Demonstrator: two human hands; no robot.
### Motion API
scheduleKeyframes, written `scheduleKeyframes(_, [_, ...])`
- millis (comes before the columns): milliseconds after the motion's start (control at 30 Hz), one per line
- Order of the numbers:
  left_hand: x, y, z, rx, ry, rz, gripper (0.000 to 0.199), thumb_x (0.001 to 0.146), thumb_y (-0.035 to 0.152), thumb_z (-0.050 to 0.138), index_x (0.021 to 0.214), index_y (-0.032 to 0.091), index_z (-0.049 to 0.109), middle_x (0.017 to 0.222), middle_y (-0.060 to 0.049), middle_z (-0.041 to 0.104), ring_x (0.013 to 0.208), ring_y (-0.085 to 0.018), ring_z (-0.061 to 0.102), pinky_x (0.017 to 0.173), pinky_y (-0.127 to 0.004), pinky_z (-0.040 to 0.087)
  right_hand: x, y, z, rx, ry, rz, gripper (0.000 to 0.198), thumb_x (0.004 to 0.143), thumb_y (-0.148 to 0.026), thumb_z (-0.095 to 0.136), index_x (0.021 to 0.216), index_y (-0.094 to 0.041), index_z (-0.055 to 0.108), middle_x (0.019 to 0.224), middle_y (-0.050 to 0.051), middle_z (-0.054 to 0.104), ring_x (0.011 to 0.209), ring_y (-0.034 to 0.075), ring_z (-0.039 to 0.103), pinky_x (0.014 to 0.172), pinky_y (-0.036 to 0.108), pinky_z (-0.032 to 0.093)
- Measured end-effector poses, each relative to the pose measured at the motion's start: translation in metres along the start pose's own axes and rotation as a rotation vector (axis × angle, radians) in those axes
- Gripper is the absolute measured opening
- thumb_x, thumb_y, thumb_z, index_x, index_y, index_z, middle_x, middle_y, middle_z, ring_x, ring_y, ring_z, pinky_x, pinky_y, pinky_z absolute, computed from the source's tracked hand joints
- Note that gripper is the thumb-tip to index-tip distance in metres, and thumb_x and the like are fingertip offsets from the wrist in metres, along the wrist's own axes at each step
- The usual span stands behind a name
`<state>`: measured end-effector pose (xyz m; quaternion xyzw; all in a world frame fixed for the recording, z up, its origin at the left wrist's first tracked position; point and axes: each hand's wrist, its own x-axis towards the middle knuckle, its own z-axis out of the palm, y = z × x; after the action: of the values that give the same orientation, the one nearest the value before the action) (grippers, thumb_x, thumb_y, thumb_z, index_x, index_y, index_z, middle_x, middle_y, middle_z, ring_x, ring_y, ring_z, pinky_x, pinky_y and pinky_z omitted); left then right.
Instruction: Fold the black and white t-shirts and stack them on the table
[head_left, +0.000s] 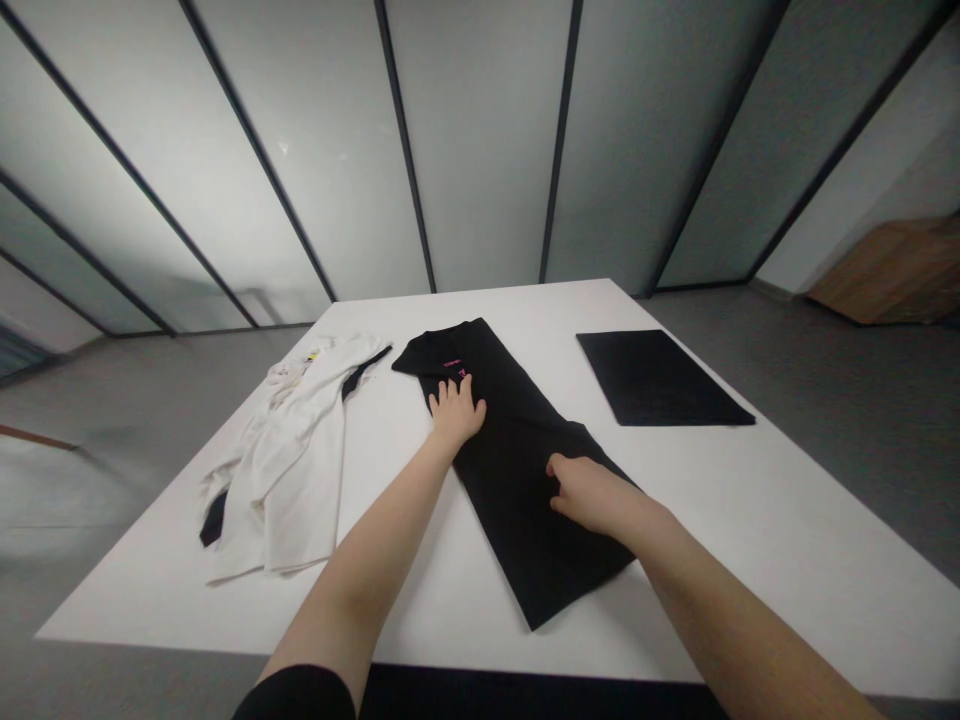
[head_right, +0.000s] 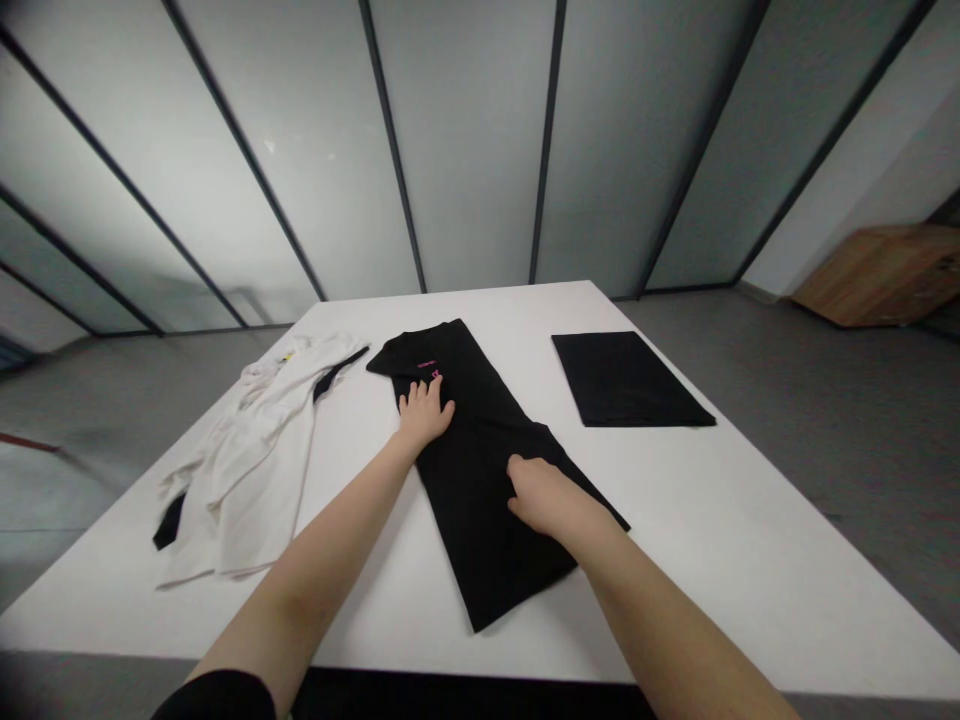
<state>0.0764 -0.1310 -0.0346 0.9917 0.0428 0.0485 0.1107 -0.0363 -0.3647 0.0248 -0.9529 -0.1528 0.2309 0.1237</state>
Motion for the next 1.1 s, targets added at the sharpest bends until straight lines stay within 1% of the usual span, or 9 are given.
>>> scheduleKeyframes(233, [0.003, 0.0, -0.004, -0.001, -0.002, 0.009, 0.059, 0.105, 0.049, 0.047, 0.159, 0.025, 0.051, 0.167, -0.016, 0.048, 0.161, -0.039, 0.035, 0.128, -0.063, 0.033, -0.007, -0.003, 0.001, 0.104, -0.161, -0.034, 0.039, 0.087, -0.009, 0.068, 0.125, -0.013, 0.063, 0.092, 0.008, 0.076, 0.062, 0.019, 0.071, 0.053, 0.027, 0.044])
scheduleKeyframes(400, [0.002, 0.0, 0.001, 0.016, -0.011, 0.02, 0.07, 0.105, 0.049, 0.046, 0.169, 0.023, 0.036, 0.171, -0.017, 0.043, 0.162, -0.04, 0.03, 0.128, -0.065, 0.03, -0.01, -0.003, 0.005, 0.18, -0.25, -0.018, 0.044, 0.09, -0.017, 0.069, 0.133, -0.015, 0.06, 0.079, 0.004, 0.074, 0.053, 0.02, 0.069, 0.049, 0.028, 0.046])
scheduleKeyframes(467, [0.0, 0.0, 0.003, 0.018, 0.001, 0.026, 0.077, 0.105, 0.05, 0.044, 0.173, 0.022, 0.025, 0.172, -0.018, 0.042, 0.163, -0.04, 0.028, 0.128, -0.065, 0.029, -0.008, -0.003, 0.002, 0.127, -0.175, -0.073, 0.037, 0.091, -0.028, 0.074, 0.125, -0.016, 0.066, 0.082, 0.006, 0.075, 0.063, 0.023, 0.073, 0.058, 0.031, 0.052])
scheduleKeyframes(567, [0.0, -0.001, 0.006, 0.034, 0.002, 0.039, 0.078, 0.105, 0.051, 0.042, 0.175, 0.021, 0.021, 0.174, -0.017, 0.039, 0.164, -0.039, 0.027, 0.129, -0.065, 0.027, 0.0, -0.005, 0.002, 0.046, 0.092, -0.161, 0.028, 0.096, -0.041, 0.072, 0.111, -0.018, 0.074, 0.092, 0.01, 0.078, 0.085, 0.028, 0.076, 0.077, 0.038, 0.057])
scheduleKeyframes(700, [0.003, -0.003, 0.008, 0.077, -0.023, 0.049, 0.076, 0.106, 0.055, 0.039, 0.174, 0.024, 0.027, 0.176, -0.015, 0.035, 0.165, -0.04, 0.024, 0.13, -0.065, 0.025, 0.02, -0.015, 0.03, 0.002, 0.444, -0.308, 0.046, 0.105, -0.037, 0.058, 0.145, -0.015, 0.065, 0.143, 0.018, 0.069, 0.135, 0.035, 0.064, 0.113, 0.047, 0.05])
scheduleKeyframes(767, [0.006, -0.004, 0.008, 0.09, -0.034, 0.053, 0.076, 0.106, 0.057, 0.038, 0.174, 0.025, 0.027, 0.177, -0.015, 0.035, 0.165, -0.04, 0.023, 0.13, -0.065, 0.024, 0.03, -0.019, 0.051, -0.058, 0.464, -0.342, 0.06, 0.105, -0.041, 0.055, 0.159, -0.014, 0.055, 0.166, 0.02, 0.049, 0.156, 0.04, 0.042, 0.125, 0.055, 0.038])
scheduleKeyframes(833, [0.01, -0.006, 0.008, 0.094, -0.037, 0.055, 0.077, 0.106, 0.059, 0.038, 0.174, 0.025, 0.026, 0.176, -0.015, 0.036, 0.165, -0.04, 0.023, 0.13, -0.066, 0.023, 0.036, -0.021, 0.069, -0.102, 0.415, -0.329, 0.068, 0.106, -0.047, 0.052, 0.165, -0.012, 0.048, 0.175, 0.021, 0.034, 0.163, 0.043, 0.028, 0.129, 0.061, 0.03])
scheduleKeyframes(967, [0.022, -0.015, 0.008, 0.089, 0.008, 0.072, 0.074, 0.109, 0.051, 0.032, 0.175, 0.02, 0.02, 0.171, -0.018, 0.043, 0.162, -0.037, 0.033, 0.131, -0.062, 0.025, 0.038, -0.021, 0.084, -0.139, 0.391, -0.302, 0.075, 0.108, -0.052, 0.045, 0.169, -0.009, 0.039, 0.178, 0.02, 0.023, 0.165, 0.042, 0.023, 0.133, 0.059, 0.023])
scheduleKeyframes(1100, [0.039, -0.025, 0.007, 0.083, 0.035, 0.095, 0.073, 0.109, 0.044, 0.032, 0.175, 0.014, 0.02, 0.169, -0.02, 0.046, 0.157, -0.034, 0.041, 0.131, -0.056, 0.027, 0.035, -0.021, 0.082, -0.133, 0.4, -0.274, 0.08, 0.107, -0.054, 0.045, 0.17, -0.006, 0.035, 0.177, 0.021, 0.026, 0.165, 0.039, 0.024, 0.134, 0.055, 0.021])
